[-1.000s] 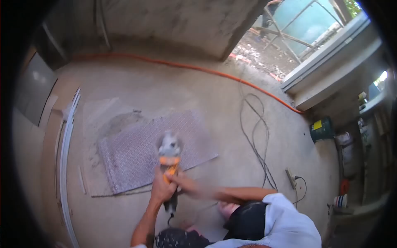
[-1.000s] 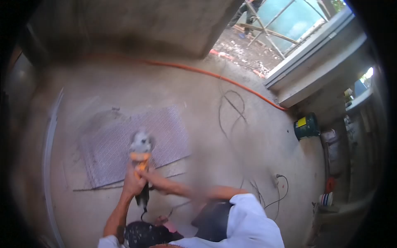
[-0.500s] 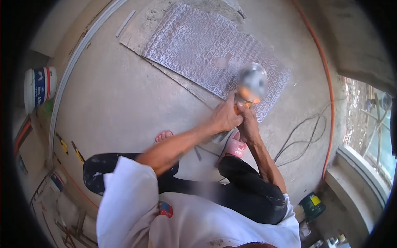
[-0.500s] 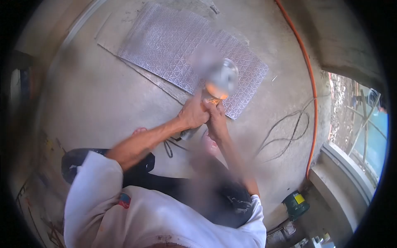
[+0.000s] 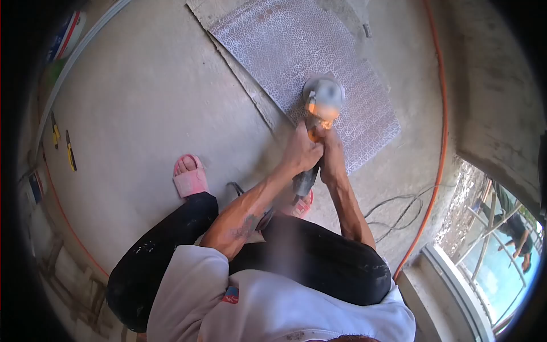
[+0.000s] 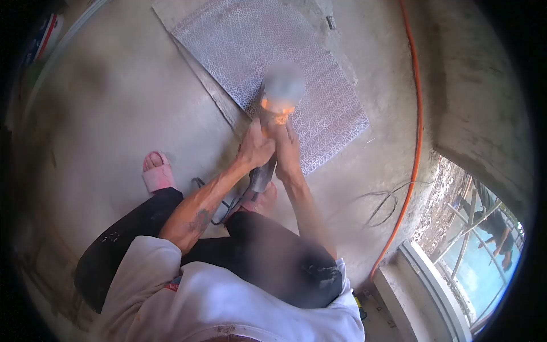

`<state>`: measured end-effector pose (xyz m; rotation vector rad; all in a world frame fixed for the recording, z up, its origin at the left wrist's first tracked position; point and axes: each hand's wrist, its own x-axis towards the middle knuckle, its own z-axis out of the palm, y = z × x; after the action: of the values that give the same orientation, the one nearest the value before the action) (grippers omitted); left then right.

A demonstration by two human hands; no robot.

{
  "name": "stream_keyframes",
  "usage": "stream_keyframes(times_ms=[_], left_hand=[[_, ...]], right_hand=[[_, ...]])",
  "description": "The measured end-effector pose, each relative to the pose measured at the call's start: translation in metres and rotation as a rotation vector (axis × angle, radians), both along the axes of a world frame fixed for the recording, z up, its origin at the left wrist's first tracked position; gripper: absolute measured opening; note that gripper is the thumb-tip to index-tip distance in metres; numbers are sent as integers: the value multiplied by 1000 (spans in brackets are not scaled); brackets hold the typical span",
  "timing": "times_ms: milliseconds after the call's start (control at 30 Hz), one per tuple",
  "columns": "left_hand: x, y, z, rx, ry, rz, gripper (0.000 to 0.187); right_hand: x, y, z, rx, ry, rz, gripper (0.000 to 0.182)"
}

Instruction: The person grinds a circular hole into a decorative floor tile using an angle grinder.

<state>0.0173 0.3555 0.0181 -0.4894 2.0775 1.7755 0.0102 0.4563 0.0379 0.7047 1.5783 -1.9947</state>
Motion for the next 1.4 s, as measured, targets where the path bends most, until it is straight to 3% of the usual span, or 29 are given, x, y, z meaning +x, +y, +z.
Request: stream_keyframes(times_ms=[500, 733, 833, 1033, 1133, 1233, 1267, 1333, 1367, 1400], left_hand=[[12, 14, 3, -31, -74, -117, 72], [11, 3, 23, 13, -44, -159, 70], [13, 4, 18, 26, -36, -138, 67], [13, -8, 27, 33, -77, -170, 64], [18, -19, 29, 35, -65, -197, 63], [19, -35, 28, -48, -66, -216, 64], [19, -42, 26, -116, -24, -201, 63], [15, -56, 24, -104, 24, -65, 61], [8, -64, 23, -29, 38, 50, 58], [2, -71, 23, 52, 55, 171, 56]], right_hand=[[19, 17, 3, -74, 16, -58, 47], [22, 7, 20, -114, 68, -81, 44], [22, 3, 13, -126, 35, -121, 54], [29, -2, 4, -75, 67, -166, 48], [41, -2, 8, -217, 3, -171, 45], [44, 17, -4, -115, 49, 108, 44], [43, 43, -9, 39, 118, 285, 46], [14, 90, -13, 823, 297, 309, 53], [1, 127, -37, 1119, 508, 168, 63], [-10, 161, -60, 1384, 430, 70, 66]])
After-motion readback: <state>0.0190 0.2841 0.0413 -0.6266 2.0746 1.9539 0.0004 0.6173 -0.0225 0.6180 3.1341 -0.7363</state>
